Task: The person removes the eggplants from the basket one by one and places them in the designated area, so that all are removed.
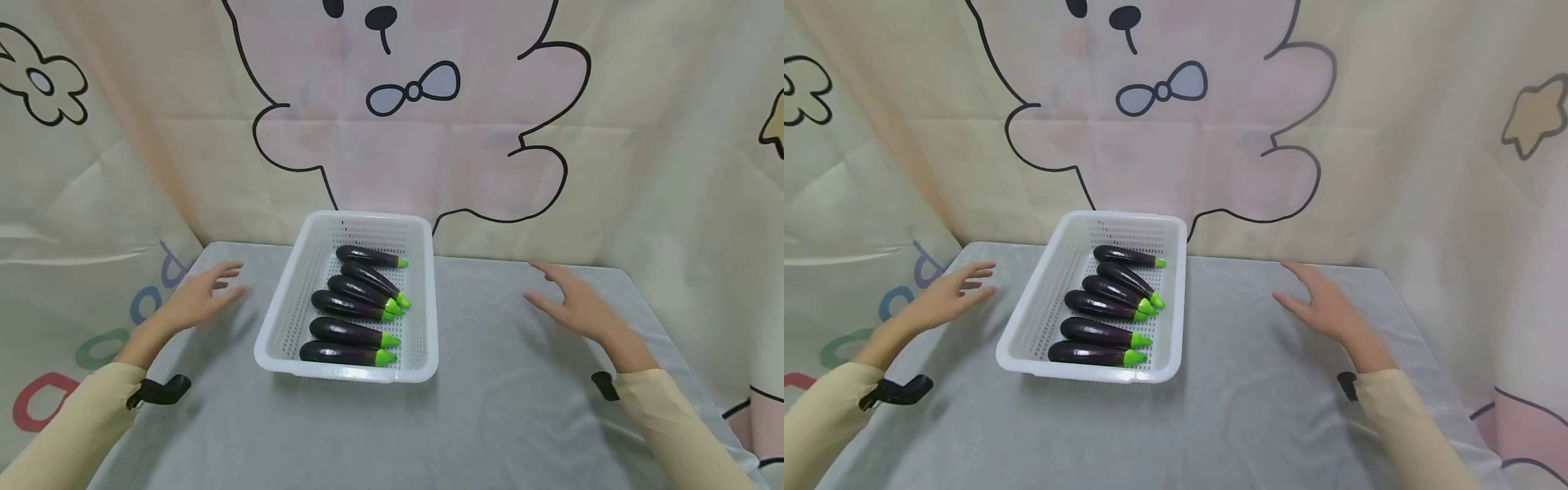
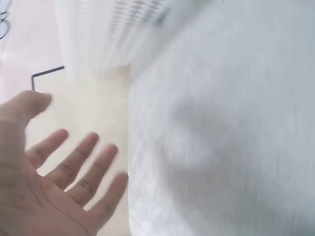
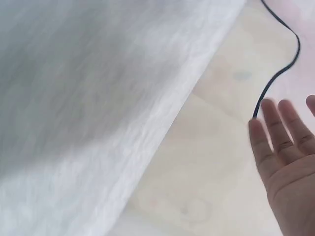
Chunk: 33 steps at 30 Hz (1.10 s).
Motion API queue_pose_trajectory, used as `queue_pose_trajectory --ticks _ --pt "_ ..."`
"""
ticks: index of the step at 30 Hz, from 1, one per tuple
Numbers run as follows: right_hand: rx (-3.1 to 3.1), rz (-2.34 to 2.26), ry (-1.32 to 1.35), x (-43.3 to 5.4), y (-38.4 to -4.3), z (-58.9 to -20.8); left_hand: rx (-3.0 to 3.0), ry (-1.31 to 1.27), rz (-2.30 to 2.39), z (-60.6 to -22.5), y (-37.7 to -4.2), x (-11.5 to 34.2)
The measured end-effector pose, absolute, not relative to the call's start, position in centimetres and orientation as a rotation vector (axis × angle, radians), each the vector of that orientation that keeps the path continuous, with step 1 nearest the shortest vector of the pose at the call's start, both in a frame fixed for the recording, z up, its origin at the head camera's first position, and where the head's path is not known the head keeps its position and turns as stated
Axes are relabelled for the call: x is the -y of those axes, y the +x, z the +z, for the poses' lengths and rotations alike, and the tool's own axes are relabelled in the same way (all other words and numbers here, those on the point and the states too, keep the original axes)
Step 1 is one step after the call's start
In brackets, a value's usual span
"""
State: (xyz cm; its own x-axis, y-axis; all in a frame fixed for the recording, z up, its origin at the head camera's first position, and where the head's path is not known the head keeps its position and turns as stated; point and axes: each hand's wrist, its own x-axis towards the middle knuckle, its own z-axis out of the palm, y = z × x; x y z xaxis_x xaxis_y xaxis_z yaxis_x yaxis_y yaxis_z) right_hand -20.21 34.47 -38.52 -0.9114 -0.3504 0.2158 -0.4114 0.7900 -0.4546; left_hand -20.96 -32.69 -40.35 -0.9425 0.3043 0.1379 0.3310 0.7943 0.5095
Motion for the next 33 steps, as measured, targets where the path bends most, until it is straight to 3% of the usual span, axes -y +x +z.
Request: queue_pose_trajectory --ticks 6,12,21,33 --pt "2.716 1.194 0.465 -33.0 -21.0 -38.5 2.702 -0.454 -1.600 -40.0 -20.7 31.7" --pt "2.601 1.422 0.459 -31.0 -21.5 -39.0 2.504 -0.428 -1.958 -40.6 -20.4 30.0" --pt "2.540 1.511 0.576 -27.9 -22.8 -38.5 2.363 -0.472 -2.159 -41.3 -20.3 27.5" --pt "2.496 1.588 0.691 -24.2 -23.1 -37.4 2.459 -0.434 -2.025 -43.2 -20.5 26.0"
